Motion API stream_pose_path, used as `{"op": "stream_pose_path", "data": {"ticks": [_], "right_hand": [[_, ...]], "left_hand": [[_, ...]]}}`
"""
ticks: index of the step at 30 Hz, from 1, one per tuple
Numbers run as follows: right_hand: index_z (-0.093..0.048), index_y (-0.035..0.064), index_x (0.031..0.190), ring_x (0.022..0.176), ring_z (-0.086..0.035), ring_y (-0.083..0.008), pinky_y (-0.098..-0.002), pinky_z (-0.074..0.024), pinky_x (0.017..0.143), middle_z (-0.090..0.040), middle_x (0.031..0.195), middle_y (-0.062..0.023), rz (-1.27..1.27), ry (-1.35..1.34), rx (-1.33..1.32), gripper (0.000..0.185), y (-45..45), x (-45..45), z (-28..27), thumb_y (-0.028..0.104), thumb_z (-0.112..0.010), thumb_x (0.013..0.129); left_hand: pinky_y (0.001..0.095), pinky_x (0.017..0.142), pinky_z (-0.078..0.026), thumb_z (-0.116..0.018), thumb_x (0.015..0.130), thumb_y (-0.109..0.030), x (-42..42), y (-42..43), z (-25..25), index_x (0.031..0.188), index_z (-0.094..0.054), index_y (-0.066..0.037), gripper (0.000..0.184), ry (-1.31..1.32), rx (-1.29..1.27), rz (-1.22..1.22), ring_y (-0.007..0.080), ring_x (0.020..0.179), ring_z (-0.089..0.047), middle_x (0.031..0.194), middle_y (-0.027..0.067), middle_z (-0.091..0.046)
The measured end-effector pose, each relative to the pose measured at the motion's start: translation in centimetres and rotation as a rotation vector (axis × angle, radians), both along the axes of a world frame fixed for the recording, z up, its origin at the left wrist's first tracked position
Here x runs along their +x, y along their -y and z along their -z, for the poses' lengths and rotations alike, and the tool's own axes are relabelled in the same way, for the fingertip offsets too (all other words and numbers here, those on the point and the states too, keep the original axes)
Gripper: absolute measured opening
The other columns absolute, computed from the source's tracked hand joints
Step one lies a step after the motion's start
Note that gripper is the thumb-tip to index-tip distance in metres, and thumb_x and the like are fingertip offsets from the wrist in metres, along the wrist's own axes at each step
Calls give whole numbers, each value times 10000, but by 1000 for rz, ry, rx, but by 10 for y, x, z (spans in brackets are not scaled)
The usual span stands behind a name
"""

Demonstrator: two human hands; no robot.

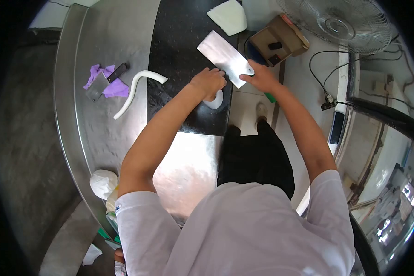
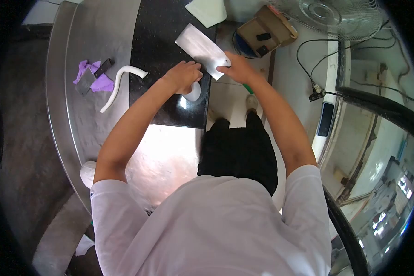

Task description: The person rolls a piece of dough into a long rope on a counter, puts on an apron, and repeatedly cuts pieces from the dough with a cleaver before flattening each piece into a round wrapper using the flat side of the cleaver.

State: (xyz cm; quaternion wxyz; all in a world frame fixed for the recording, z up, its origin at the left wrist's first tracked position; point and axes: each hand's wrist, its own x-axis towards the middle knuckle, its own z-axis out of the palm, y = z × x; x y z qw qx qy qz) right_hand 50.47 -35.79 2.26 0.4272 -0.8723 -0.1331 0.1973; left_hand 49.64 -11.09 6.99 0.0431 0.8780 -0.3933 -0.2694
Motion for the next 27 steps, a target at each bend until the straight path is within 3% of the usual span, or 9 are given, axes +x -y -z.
{"op": "stream_pose_path", "data": {"ticks": [2, 7, 10, 15, 19, 21, 23, 27], "right_hand": [[-595, 43, 1207, 968, -674, -373, -439, -509, 844, -702, 1077, -209, -5, 43, -17, 474, 2, -3, 14, 314, -767, 859], [-601, 48, 1219, 975, -680, -361, -435, -517, 843, -706, 1080, -202, 57, -4, 80, 495, 0, -18, 17, 336, -765, 851], [-602, 47, 1211, 995, -680, -372, -441, -520, 845, -706, 1085, -209, 64, -44, 79, 498, 2, -23, 24, 344, -765, 845], [-602, 48, 1212, 1039, -672, -396, -453, -517, 866, -702, 1106, -223, 85, -127, 46, 506, 2, -22, 18, 355, -761, 843], [-601, 44, 1212, 1051, -664, -407, -452, -511, 889, -698, 1110, -233, 51, -13, 31, 509, 3, -17, 22, 364, -754, 847], [-603, 42, 1209, 1054, -665, -405, -448, -510, 895, -698, 1111, -233, 44, -7, -31, 506, 0, -18, 22, 363, -754, 847], [-599, 33, 1205, 1058, -665, -399, -449, -511, 897, -698, 1110, -237, 62, -36, 108, 513, -3, -23, 27, 359, -759, 843], [-592, 25, 1221, 1040, -671, -400, -451, -512, 899, -698, 1106, -241, 120, -75, 112, 535, -7, -34, 20, 358, -764, 840]], "left_hand": [[420, 943, -457, -751, 702, -16, 3, 0, -6, 862, -623, -93, 218, 51, -71, 15, 279, 1131, -598, 1046, 95, -635], [456, 828, -509, -751, 726, -7, 18, -2, -14, 830, -552, -75, 235, -180, -6, -86, 349, 979, -668, 933, 131, -673], [463, 807, -525, -725, 750, 20, 22, -8, -14, 851, -552, -64, 217, -137, -130, -80, 371, 922, -685, 863, 147, -680], [456, 843, -528, -684, 781, 35, 23, -5, -16, 937, -619, -57, 192, -156, -101, -96, 369, 954, -689, 895, 159, -699], [448, 862, -535, -656, 799, 34, 22, -3, -17, 1032, -660, -57, 250, -160, -121, -91, 374, 965, -692, 940, 175, -711], [447, 864, -535, -659, 800, 27, 21, -1, -21, 1029, -659, -55, 242, -163, -122, -100, 375, 967, -691, 939, 177, -711], [447, 867, -536, -662, 802, 19, 17, 0, -26, 1026, -658, -52, 235, -164, -125, -112, 377, 969, -690, 938, 179, -711], [452, 872, -534, -655, 829, -5, 15, -2, -25, 1025, -666, -64, 206, -160, -125, -97, 383, 980, -684, 959, 179, -711]]}}
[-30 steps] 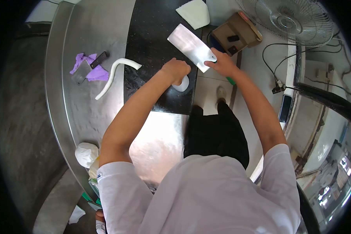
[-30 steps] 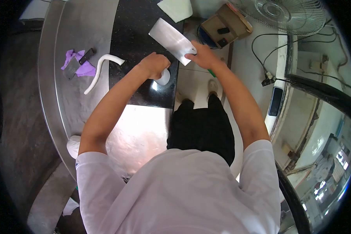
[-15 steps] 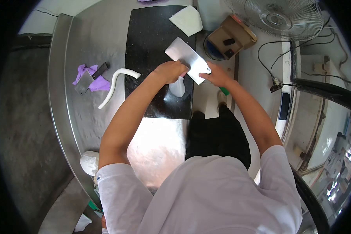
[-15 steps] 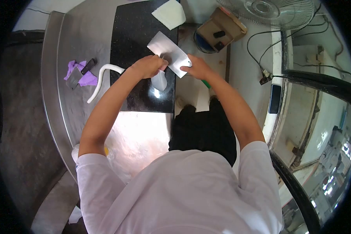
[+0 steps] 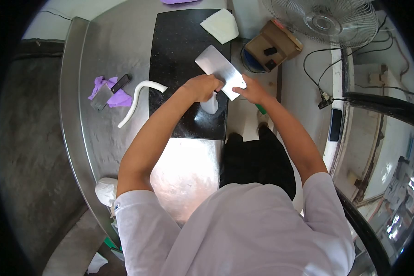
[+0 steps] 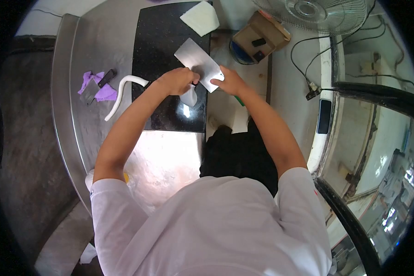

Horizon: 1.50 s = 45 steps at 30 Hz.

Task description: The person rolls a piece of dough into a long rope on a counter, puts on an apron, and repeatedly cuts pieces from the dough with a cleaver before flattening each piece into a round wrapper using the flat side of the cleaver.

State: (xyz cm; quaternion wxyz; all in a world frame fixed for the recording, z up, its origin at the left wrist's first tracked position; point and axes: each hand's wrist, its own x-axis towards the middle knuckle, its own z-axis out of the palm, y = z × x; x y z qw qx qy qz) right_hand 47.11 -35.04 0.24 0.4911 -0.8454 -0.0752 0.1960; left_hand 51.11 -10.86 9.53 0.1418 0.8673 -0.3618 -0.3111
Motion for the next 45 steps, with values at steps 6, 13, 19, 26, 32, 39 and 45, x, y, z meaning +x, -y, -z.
{"op": "stream_pose_path", "data": {"ticks": [6, 13, 19, 26, 32, 39, 45], "right_hand": [[-528, 4, 1281, 955, -676, -420, -462, -520, 836, -683, 1064, -262, -337, -28, -28, 553, 24, -64, 2, 340, -727, 889], [-512, -1, 1254, 877, -668, -414, -469, -515, 790, -657, 970, -256, -467, -103, -230, 535, 94, -130, -28, 365, -715, 921], [-592, -7, 1156, 898, -675, -396, -438, -521, 794, -665, 1030, -252, -185, -63, -208, 405, 102, -66, -44, 299, -711, 919], [-615, -7, 1204, 959, -676, -324, -403, -510, 866, -694, 1018, -218, -110, 5, -122, 403, 35, -62, -66, 260, -712, 919], [-630, -15, 1155, 877, -670, -289, -390, -508, 796, -695, 965, -202, -182, -148, -132, 361, 3, -101, -52, 242, -720, 919], [-605, -20, 1071, 739, -635, -372, -429, -485, 674, -653, 845, -229, -351, 77, -189, 339, -8, -66, -58, 237, -740, 896], [-532, -9, 1003, 740, -604, -478, -471, -461, 632, -614, 789, -273, -516, 370, -265, 299, -54, 35, -111, 176, -739, 890]], "left_hand": [[450, 927, -512, -594, 868, 26, 3, -11, 21, 1025, -684, -53, 197, 98, -25, 33, 374, 1063, -648, 1051, 197, -695], [404, 817, -535, -641, 904, -18, -12, -33, -12, 1114, -666, -17, 212, -147, -197, -304, 339, 888, -694, 920, 191, -700], [306, 730, -527, -637, 891, 66, -35, -55, -14, 1145, -632, 34, 255, -103, -405, -475, 162, 768, -667, 855, 117, -678], [308, 736, -599, -566, 949, 29, -119, -133, 56, 1203, -602, 13, 256, -278, -800, -1358, 170, 880, -680, 1004, 101, -678], [294, 608, -585, -612, 869, 38, -212, -175, 75, 1093, -655, 32, 228, -61, -627, -1770, 173, 763, -689, 871, 107, -699], [333, 726, -561, -716, 766, -47, -229, -178, 70, 1070, -676, 7, 311, 343, -403, -1798, 213, 730, -693, 828, 118, -709], [352, 734, -560, -678, 816, -33, -225, -166, 59, 1077, -673, 1, 263, 534, -327, -1890, 242, 773, -707, 882, 133, -721]]}}
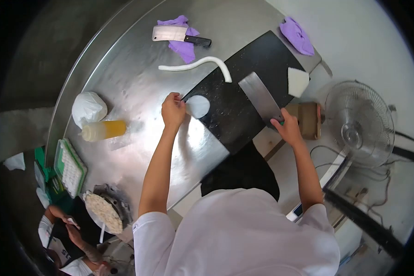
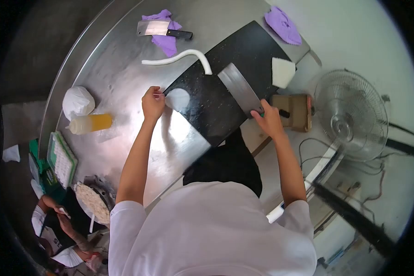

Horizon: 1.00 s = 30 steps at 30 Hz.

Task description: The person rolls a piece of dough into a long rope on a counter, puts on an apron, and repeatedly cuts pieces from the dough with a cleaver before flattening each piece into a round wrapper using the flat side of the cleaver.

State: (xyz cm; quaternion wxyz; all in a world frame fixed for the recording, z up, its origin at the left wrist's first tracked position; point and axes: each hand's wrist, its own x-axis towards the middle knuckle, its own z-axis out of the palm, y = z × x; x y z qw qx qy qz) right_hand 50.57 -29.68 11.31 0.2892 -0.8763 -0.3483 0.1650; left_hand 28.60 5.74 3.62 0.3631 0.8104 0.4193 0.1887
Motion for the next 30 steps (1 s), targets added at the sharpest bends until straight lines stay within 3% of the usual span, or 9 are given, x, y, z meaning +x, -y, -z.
{"op": "stream_pose_path", "data": {"ticks": [3, 5, 7, 12, 16, 21, 27, 28, 30], "right_hand": [[-490, 6, 999, 799, -608, -490, -506, -460, 663, -629, 820, -261, -117, 41, -70, 282, -34, 62, -25, 151, -709, 897], [-501, 23, 1016, 846, -616, -473, -531, -466, 703, -649, 872, -234, -317, 207, -45, 270, -57, 100, -26, 150, -703, 890], [-509, 49, 1038, 893, -625, -452, -538, -475, 728, -661, 915, -206, -414, 202, -86, 256, -79, 132, -32, 154, -692, 892], [-529, 100, 1070, 898, -651, -426, -523, -517, 739, -670, 919, -175, -731, 192, -216, 225, -125, 180, -44, 233, -653, 937], [-521, 113, 1098, 876, -666, -423, -540, -532, 747, -680, 923, -179, -810, 278, -301, 240, -146, 188, -33, 286, -618, 963], [-468, 100, 1207, 845, -667, -463, -571, -530, 729, -676, 865, -233, -863, 227, -460, 305, -150, 178, -17, 264, -586, 979], [-405, -24, 1269, 814, -639, -548, -604, -520, 736, -667, 838, -318, -701, 15, -301, 477, -119, 143, 26, 195, -658, 930], [-384, -49, 1338, 900, -637, -551, -583, -521, 799, -660, 936, -356, -661, -78, -350, 579, -117, 141, 34, 237, -676, 929], [-348, -53, 1426, 1020, -618, -546, -556, -507, 884, -636, 1083, -378, -649, -95, -188, 690, -99, 134, 64, 270, -695, 923]], "left_hand": [[366, 741, -551, -679, 829, -10, 32, 29, 1, 1077, -674, -18, 248, 178, 92, 65, 249, 806, -697, 940, 136, -713], [374, 737, -545, -684, 826, 0, 65, 61, -1, 1069, -678, -23, 245, 208, 115, 82, 276, 813, -683, 951, 140, -698], [429, 776, -531, -716, 836, -43, 100, 84, 3, 1050, -670, -24, 220, 221, 145, 66, 338, 879, -652, 953, 172, -654], [433, 754, -526, -791, 801, -133, 144, 101, 12, 1023, -682, -56, 258, 179, 312, -57, 337, 882, -635, 946, 127, -666], [400, 724, -530, -809, 775, -160, 147, 99, 20, 986, -703, -86, 247, 127, 406, -61, 298, 862, -643, 933, 57, -679], [383, 697, -539, -826, 757, -155, 151, 101, 21, 957, -717, -77, 240, 107, 401, -166, 275, 834, -674, 910, 55, -690], [423, 728, -532, -775, 788, -108, 166, 114, 26, 1021, -701, -78, 247, 132, 345, -340, 306, 854, -662, 964, 83, -649], [433, 738, -534, -763, 805, -103, 168, 115, 23, 1019, -679, -60, 234, 103, 334, -348, 330, 894, -659, 1005, 109, -650], [454, 763, -523, -735, 836, -94, 167, 122, 28, 1037, -635, -37, 232, 77, 307, -405, 369, 938, -640, 1057, 147, -638]]}}
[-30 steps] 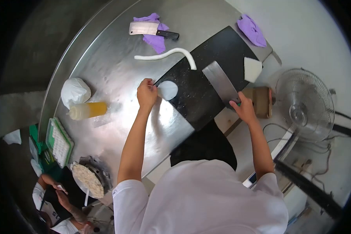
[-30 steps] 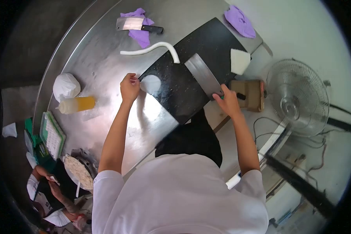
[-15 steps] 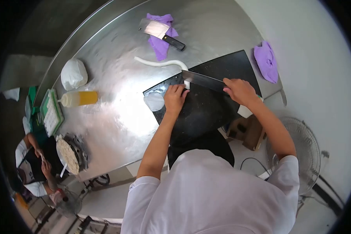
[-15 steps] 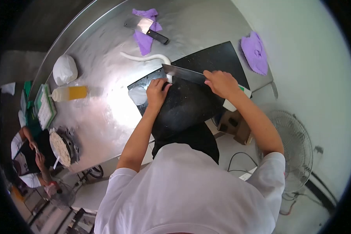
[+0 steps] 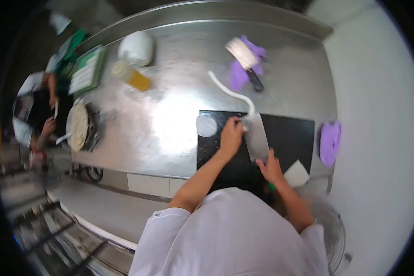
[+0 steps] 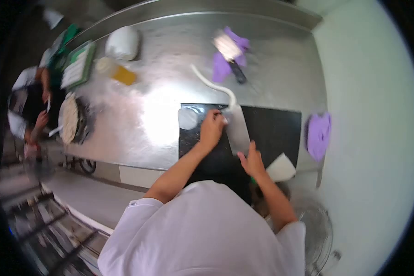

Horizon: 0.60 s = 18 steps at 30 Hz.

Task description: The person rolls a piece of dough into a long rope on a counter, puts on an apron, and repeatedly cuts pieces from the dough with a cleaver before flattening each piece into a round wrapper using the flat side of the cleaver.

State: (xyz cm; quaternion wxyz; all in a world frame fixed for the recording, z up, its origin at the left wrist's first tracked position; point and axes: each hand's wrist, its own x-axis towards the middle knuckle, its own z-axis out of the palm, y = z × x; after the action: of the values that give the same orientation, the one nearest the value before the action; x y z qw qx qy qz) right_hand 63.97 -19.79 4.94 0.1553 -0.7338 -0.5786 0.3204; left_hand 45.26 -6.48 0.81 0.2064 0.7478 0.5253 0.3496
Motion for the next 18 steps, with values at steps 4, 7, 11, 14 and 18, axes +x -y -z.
{"op": "stream_pose_path", "data": {"ticks": [4, 7, 11, 14, 18], "right_hand": [[-530, -33, 1246, 1094, -639, -445, -482, -489, 947, -662, 1111, -294, 195, -323, 35, 483, 24, -14, 1, 221, -739, 893], [-453, 24, 1299, 404, -419, -74, -250, -314, 334, -598, 843, -78, 619, -635, 81, 492, 57, -20, 8, 212, -729, 938], [-341, 44, 1469, 415, -427, -101, -262, -339, 353, -592, 847, -91, 766, -658, 132, 608, 78, 11, -1, 168, -671, 974], [-349, 34, 1471, 429, -431, -97, -256, -343, 362, -594, 839, -95, 783, -574, 173, 589, 82, 32, -13, 164, -652, 983], [-369, 32, 1462, 434, -429, -94, -254, -351, 361, -584, 767, -74, 808, -548, 302, 593, 91, 44, -20, 169, -669, 970]], "left_hand": [[460, 772, -475, -693, 876, -89, -15, 16, -4, 1063, -599, -44, 214, 50, -25, -58, 374, 873, -596, 985, 148, -630], [459, 789, -451, -700, 875, -71, -10, 22, -7, 1111, -594, -60, 259, 302, -125, -179, 358, 881, -590, 919, 130, -644], [497, 857, -433, -709, 862, -57, 18, 4, -37, 1264, -557, -96, 432, 339, -176, -121, 323, 947, -599, 943, 106, -669], [641, 984, -364, -709, 861, -86, 43, -14, -55, 1193, -617, -107, 345, 240, -161, -21, 317, 1061, -589, 968, 89, -683], [826, 1036, -162, -708, 855, -143, 66, -34, -39, 1024, -704, -122, 171, -66, -298, 29, 346, 1182, -545, 1009, 82, -694]]}}
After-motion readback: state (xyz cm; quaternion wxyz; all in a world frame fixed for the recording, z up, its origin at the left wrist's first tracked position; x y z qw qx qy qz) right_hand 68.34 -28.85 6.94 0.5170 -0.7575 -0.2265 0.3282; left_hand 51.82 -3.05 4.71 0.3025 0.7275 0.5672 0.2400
